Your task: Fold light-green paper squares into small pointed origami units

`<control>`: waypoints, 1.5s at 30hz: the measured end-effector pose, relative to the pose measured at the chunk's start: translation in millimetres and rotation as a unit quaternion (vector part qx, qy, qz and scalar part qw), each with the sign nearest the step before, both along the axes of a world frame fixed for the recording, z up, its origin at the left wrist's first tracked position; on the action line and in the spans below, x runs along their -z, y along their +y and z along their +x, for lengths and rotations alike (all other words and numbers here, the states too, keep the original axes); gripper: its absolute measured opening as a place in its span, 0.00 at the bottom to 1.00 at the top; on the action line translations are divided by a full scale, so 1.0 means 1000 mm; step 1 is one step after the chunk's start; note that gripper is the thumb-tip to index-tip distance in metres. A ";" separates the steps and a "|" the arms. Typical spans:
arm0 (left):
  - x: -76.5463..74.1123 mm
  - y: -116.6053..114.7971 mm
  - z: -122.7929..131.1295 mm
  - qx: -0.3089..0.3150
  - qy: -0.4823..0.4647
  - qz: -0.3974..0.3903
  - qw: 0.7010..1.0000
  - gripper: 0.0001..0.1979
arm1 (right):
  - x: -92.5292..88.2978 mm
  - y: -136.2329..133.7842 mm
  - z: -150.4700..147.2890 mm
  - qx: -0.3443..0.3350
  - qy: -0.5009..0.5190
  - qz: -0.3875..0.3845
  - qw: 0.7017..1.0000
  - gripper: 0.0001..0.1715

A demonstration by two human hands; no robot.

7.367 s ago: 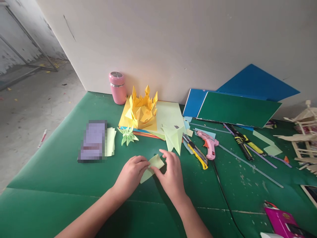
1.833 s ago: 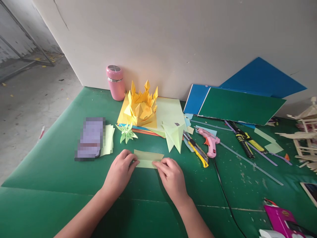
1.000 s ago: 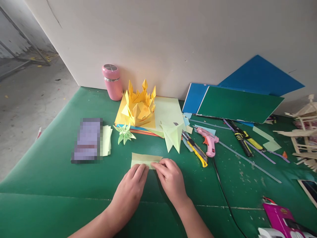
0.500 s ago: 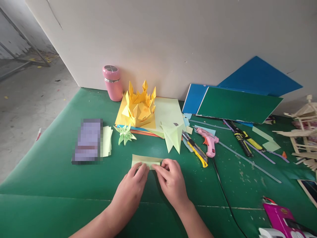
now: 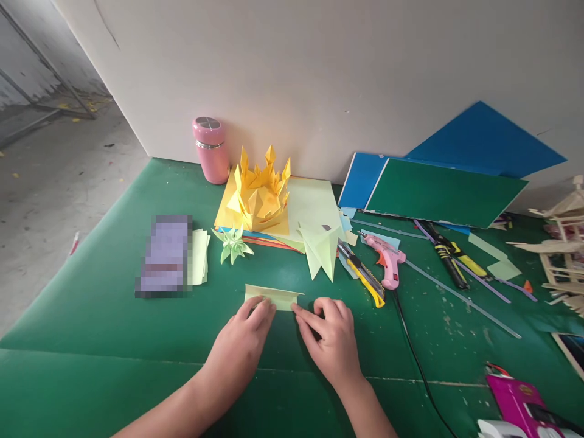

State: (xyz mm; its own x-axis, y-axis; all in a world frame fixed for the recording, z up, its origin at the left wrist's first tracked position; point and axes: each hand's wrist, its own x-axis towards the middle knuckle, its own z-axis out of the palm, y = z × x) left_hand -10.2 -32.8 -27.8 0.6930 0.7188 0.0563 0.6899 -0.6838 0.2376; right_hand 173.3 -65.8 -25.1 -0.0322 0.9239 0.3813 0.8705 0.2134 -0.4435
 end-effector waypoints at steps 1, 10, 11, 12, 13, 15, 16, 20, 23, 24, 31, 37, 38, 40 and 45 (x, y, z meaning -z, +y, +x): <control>0.000 0.001 0.000 0.000 -0.002 0.004 1.000 0.25 | 0.000 0.000 0.001 0.003 0.001 0.000 1.000 0.15; 0.002 0.002 -0.006 0.002 -0.038 0.002 0.999 0.24 | -0.002 -0.001 -0.004 0.016 -0.001 0.012 1.000 0.14; 0.002 0.002 -0.009 -0.001 -0.049 0.009 0.999 0.23 | -0.002 0.000 -0.004 0.016 -0.001 0.013 1.000 0.14; 0.002 0.002 -0.013 -0.005 -0.059 0.018 0.998 0.22 | -0.002 0.000 -0.004 0.014 0.000 0.014 1.000 0.14; 0.001 0.003 -0.018 -0.010 -0.066 0.029 0.997 0.21 | -0.002 0.000 -0.004 0.012 0.002 0.015 1.000 0.14; -0.002 0.004 -0.028 -0.016 -0.076 0.052 0.996 0.20 | -0.002 0.000 -0.004 0.011 0.009 0.016 1.000 0.14; -0.004 0.005 -0.033 -0.020 -0.075 0.061 0.995 0.19 | -0.002 0.000 -0.004 0.011 0.012 0.016 1.000 0.14; -0.013 0.006 -0.044 -0.015 -0.061 0.079 0.995 0.19 | -0.001 0.000 -0.005 0.011 0.016 0.015 1.000 0.14; -0.016 0.007 -0.040 -0.028 -0.052 0.100 0.993 0.19 | 0.000 0.001 -0.004 0.009 0.029 0.012 0.999 0.14; -0.016 0.007 -0.037 -0.031 -0.051 0.108 0.992 0.18 | 0.000 0.002 -0.004 0.007 0.035 0.011 0.999 0.13; -0.017 0.012 -0.024 0.006 0.010 0.115 0.993 0.19 | -0.003 0.002 0.001 -0.005 0.030 0.011 0.999 0.13; -0.020 0.014 -0.019 0.009 0.019 0.153 0.988 0.14 | -0.005 0.002 0.009 0.008 0.111 0.037 0.993 0.08; -0.020 0.014 -0.017 0.008 0.017 0.153 0.988 0.14 | -0.004 0.004 0.009 0.015 0.132 0.042 0.990 0.06; -0.019 0.015 -0.015 0.013 0.011 0.148 0.989 0.14 | -0.004 0.010 0.007 0.025 0.163 0.042 0.985 0.12; -0.014 0.018 -0.012 0.039 0.001 0.117 0.992 0.18 | -0.004 0.030 -0.007 -0.028 0.151 0.043 0.987 0.10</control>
